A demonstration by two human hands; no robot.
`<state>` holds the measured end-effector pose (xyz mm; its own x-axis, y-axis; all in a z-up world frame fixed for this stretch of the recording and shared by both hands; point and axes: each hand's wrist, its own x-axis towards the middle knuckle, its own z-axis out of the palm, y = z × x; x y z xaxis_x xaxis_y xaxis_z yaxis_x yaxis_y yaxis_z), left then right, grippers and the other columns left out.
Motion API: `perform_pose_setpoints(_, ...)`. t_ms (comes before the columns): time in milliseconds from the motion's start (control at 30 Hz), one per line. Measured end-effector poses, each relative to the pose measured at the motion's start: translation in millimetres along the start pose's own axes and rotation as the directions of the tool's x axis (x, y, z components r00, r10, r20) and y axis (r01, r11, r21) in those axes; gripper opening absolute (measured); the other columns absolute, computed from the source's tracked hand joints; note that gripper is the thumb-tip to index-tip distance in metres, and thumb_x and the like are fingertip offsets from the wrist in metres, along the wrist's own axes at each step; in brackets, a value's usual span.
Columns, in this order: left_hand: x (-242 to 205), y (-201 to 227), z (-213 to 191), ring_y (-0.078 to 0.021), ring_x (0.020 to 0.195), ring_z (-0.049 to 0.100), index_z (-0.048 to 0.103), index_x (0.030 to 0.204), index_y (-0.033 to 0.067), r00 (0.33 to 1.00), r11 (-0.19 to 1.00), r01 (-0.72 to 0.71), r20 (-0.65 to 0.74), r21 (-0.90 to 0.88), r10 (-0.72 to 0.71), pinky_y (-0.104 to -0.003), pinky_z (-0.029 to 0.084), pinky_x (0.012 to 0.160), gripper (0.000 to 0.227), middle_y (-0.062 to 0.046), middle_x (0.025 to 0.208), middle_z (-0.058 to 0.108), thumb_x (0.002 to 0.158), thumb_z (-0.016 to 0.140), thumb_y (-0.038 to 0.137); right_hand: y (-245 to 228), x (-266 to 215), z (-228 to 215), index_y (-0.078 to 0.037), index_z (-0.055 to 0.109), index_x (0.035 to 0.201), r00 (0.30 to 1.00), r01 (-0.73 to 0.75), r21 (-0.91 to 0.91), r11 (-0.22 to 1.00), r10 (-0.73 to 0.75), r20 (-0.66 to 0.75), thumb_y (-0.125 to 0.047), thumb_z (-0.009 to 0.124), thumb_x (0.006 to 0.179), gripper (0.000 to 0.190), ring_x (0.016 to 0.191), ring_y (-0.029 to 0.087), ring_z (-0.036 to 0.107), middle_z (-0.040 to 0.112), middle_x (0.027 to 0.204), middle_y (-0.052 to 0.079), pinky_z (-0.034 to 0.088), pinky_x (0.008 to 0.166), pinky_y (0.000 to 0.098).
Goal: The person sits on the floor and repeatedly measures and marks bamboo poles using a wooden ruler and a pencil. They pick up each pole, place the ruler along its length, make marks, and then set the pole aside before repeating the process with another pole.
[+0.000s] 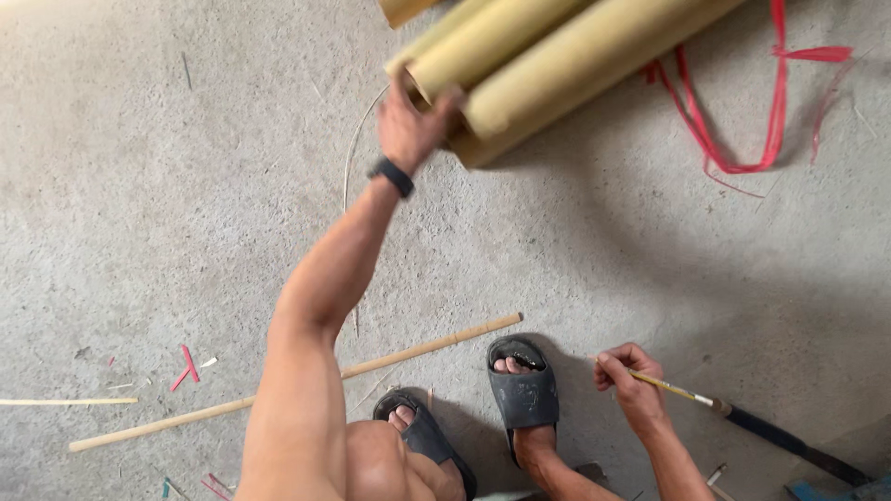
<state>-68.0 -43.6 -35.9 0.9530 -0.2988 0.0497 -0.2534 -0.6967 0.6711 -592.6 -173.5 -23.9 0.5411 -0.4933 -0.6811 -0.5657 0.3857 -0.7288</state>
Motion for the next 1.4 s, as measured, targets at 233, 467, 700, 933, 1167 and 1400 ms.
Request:
perform_pose_setpoints(233, -114, 46, -24, -0.0327, 0.115, 0.068, 0.051, 0.141, 0.0111, 0.891, 0.974, 0.172, 0.446, -0.148, -0.090, -0.047, 0.057, 0.099, 0.084, -0.020, 0.127, 0.067, 0.074, 0.082, 0.051, -22, 6, 26, 0.001, 0.066, 0.089, 0.991, 0.099, -0.023, 0.995, -0.097, 0.093, -0.011, 0.066, 0.094, 0.013, 0.063, 0.015, 0.065, 0.070, 0.075, 0.010, 0.055, 0.058, 0.0293)
perform_pose_setpoints(467, -128, 69, -10, -0.0433, 0.128, 0.042, 0.057, 0.131, 0.0070, 0.975, 0.963, -0.175, 0.171, 0.203, 0.141, -0.060, 0.041, 0.103, 0.077, -0.020, 0.141, 0.047, 0.067, 0.086, 0.038, -5, -2, 38, 0.001, 0.065, 0.088, 0.986, 0.111, 0.077, 0.991, -0.119, 0.119, -0.011, 0.068, 0.094, 0.014, 0.061, 0.015, 0.065, 0.070, 0.075, 0.010, 0.055, 0.056, 0.0288)
perform_pose_setpoints(700, -117, 92, -19, -0.0335, 0.124, 0.053, 0.062, 0.123, 0.0107, 0.938, 0.833, -0.258, 0.334, 0.489, 0.094, -0.054, 0.044, 0.107, 0.057, -0.016, 0.129, 0.059, 0.077, 0.083, 0.038, 30, 27, 16, 0.000, 0.067, 0.094, 0.759, 0.540, -0.337, 0.771, -0.619, -0.203, -0.028, 0.053, 0.115, 0.038, 0.083, 0.014, 0.067, 0.072, 0.094, 0.014, 0.055, 0.073, 0.0278)
perform_pose_setpoints(933, -140, 37, -113, -0.0322, 0.100, 0.068, 0.058, 0.135, 0.0097, 0.996, 0.938, -0.077, 0.061, 0.339, 0.060, -0.048, 0.055, 0.084, 0.049, -0.017, 0.120, 0.068, 0.091, 0.076, 0.023, -6, 86, -4, 0.003, 0.058, 0.120, 0.965, 0.155, 0.076, 0.985, -0.135, -0.227, -0.041, 0.058, 0.106, 0.047, 0.060, 0.013, 0.060, 0.062, 0.096, 0.014, 0.054, 0.051, 0.0303)
perform_pose_setpoints(1167, -203, 5, -188, -0.0332, 0.097, 0.069, 0.058, 0.133, 0.0021, 0.973, 0.917, -0.079, 0.229, 0.391, -0.014, -0.046, 0.054, 0.087, 0.060, -0.021, 0.122, 0.066, 0.083, 0.079, 0.029, -81, 110, 87, 0.006, 0.063, 0.105, 0.994, -0.004, -0.103, 0.995, -0.007, -0.109, -0.050, 0.075, 0.092, 0.059, 0.050, 0.016, 0.063, 0.065, 0.077, 0.010, 0.037, 0.040, 0.0323)
perform_pose_setpoints(1400, -254, 41, -187, -0.0266, 0.100, 0.072, 0.065, 0.130, 0.0053, 0.918, 0.964, -0.158, 0.391, 0.214, 0.064, -0.042, 0.057, 0.089, 0.062, -0.016, 0.121, 0.071, 0.082, 0.078, 0.043, -90, 99, 114, -0.001, 0.069, 0.103, 0.989, -0.051, 0.071, 0.996, 0.060, -0.136, -0.043, 0.078, 0.088, 0.045, 0.050, 0.010, 0.053, 0.066, 0.079, 0.006, 0.043, 0.041, 0.0255)
